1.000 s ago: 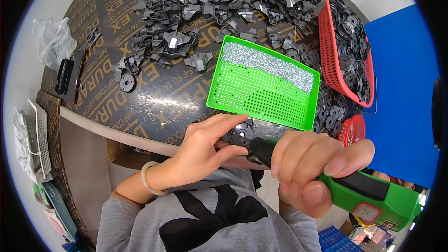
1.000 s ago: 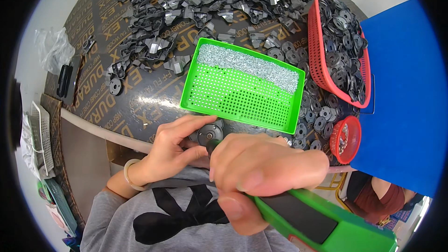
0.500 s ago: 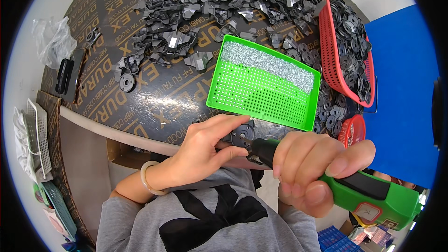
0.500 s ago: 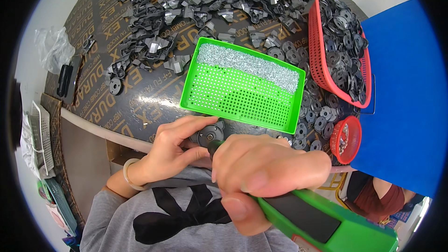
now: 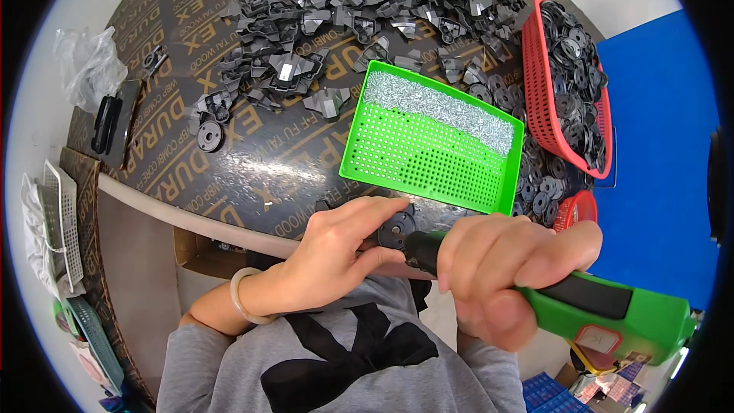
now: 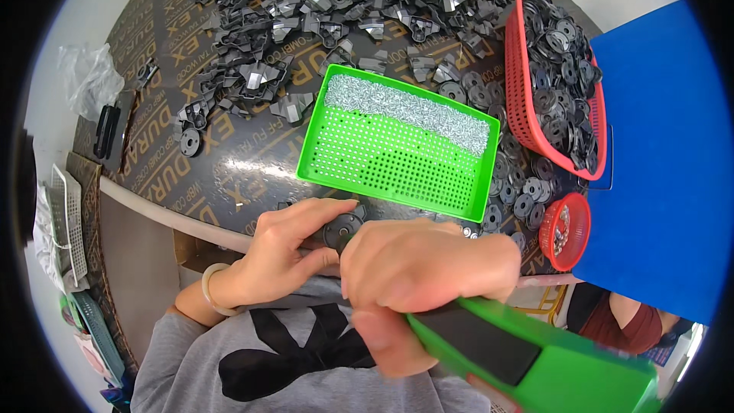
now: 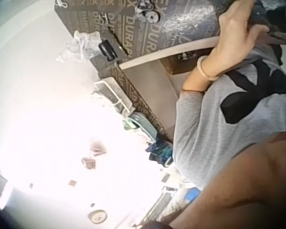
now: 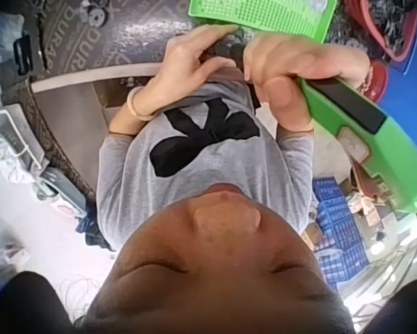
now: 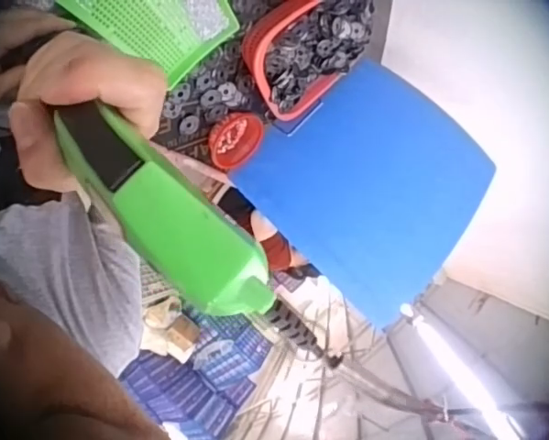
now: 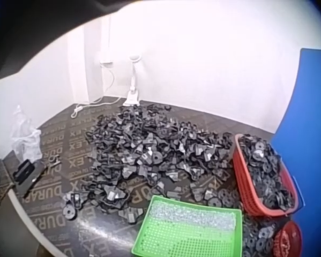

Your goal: Assembling black plastic toy components using screws and an electric screwdriver at a factory workbench.

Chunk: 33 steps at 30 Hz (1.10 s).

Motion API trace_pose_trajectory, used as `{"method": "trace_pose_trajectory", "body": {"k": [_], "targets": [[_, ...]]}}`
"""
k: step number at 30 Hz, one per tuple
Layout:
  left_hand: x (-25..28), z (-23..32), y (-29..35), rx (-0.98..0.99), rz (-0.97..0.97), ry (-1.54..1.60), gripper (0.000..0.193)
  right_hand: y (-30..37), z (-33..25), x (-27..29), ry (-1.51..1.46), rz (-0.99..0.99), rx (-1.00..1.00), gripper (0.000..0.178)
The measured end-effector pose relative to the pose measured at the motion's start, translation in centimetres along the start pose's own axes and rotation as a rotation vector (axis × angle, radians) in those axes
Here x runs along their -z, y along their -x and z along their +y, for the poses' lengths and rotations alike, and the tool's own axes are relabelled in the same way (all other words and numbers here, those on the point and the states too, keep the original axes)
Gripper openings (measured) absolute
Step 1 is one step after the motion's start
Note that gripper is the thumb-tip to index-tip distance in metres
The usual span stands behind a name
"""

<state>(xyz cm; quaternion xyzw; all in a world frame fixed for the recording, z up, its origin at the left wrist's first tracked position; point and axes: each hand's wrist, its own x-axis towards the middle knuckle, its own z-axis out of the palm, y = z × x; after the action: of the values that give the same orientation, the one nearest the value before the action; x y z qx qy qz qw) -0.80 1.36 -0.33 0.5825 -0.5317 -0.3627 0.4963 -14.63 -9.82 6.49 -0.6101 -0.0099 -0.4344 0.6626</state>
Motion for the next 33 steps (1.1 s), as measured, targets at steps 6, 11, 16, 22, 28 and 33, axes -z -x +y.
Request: {"method": "trace_pose_trajectory", "body": {"k": [6,11,16,22,28,33], "targets": [[1.7,0.9,-0.3,0.126,0.016,0.055,0.054,-0.1,-0.5,0.7,0.000,0.159,0.085,0.037],[3.2,-0.1,0.0,0.154,0.006,0.005,0.060,0.4,3.2,2.5,0.125,0.254,0.021,0.040],[3.1,-1.2,0.2,0.124,-0.022,0.095,0.062,0.9,5.5,3.7,0.180,0.221,0.015,0.036],[2.1,-1.6,0.2,0.135,0.105,0.402,0.050,1.0,5.9,3.7,0.200,0.201,-0.025,0.038],[1.7,-1.9,0.1,0.125,0.156,0.407,0.051,1.2,6.2,3.7,0.197,0.207,0.006,0.038],[1.8,-2.2,-0.2,0.082,0.172,0.167,0.053,0.6,5.0,3.3,0.192,0.202,0.068,0.037]]}}
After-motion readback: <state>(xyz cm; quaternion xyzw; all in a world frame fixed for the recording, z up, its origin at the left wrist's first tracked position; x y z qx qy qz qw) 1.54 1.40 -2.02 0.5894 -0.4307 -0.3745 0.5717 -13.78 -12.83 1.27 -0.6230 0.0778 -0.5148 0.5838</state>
